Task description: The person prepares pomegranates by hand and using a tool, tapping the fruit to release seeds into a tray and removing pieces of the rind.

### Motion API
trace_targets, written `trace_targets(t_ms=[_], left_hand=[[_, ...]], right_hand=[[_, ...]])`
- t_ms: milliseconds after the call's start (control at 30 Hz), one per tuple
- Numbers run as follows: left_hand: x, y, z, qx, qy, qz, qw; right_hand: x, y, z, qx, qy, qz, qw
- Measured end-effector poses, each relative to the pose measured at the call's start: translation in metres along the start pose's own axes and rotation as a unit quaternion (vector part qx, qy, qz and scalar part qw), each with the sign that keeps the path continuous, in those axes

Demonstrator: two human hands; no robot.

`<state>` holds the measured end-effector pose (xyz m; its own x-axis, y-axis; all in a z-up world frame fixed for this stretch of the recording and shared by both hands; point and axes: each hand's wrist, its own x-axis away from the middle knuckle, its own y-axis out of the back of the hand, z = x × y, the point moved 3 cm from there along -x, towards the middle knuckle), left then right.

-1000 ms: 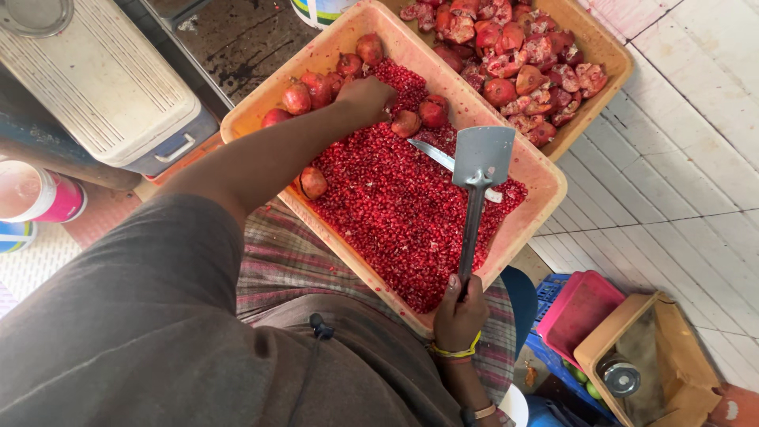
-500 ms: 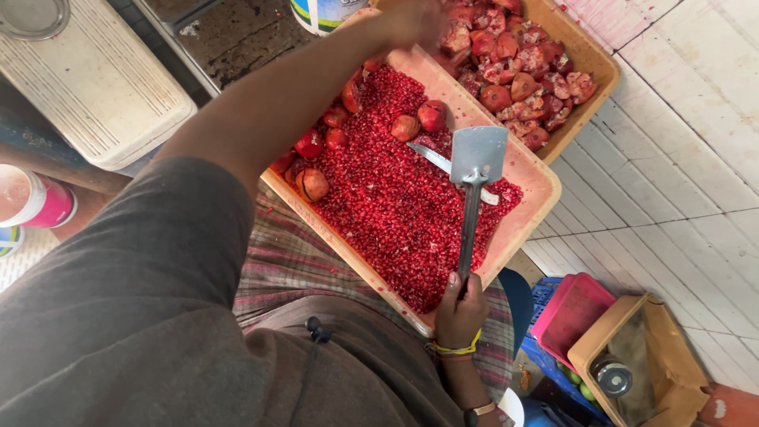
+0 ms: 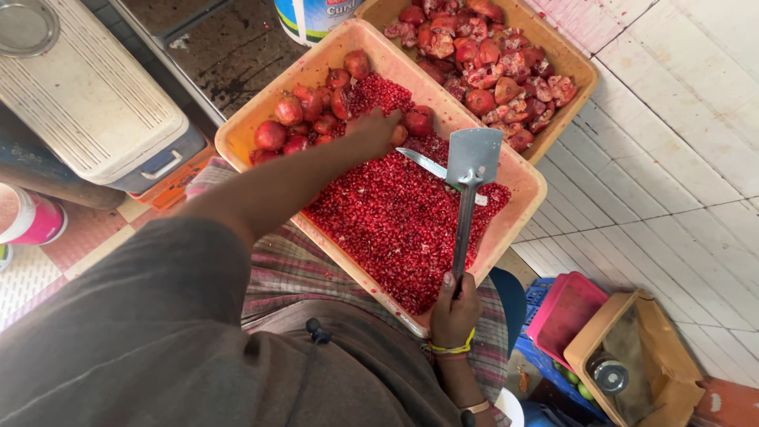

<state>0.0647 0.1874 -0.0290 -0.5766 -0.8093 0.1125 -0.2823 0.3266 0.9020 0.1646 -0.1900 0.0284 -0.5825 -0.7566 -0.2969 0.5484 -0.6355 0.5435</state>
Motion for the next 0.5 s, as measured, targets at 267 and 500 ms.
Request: trace_targets(t_ms=[267, 500], left_hand=[[0.041, 0.019, -0.009, 0.048, 0.005, -0.007, 0.999], [0.057, 0.016, -0.016, 0.259, -0.136, -0.114, 0.949]], right_hand=[[0.002, -0.001, -0.003, -0.011, -0.019, 0.004, 1.0], [0.009, 0.006, -0.021, -0.137, -0.014, 0.03, 0.99]])
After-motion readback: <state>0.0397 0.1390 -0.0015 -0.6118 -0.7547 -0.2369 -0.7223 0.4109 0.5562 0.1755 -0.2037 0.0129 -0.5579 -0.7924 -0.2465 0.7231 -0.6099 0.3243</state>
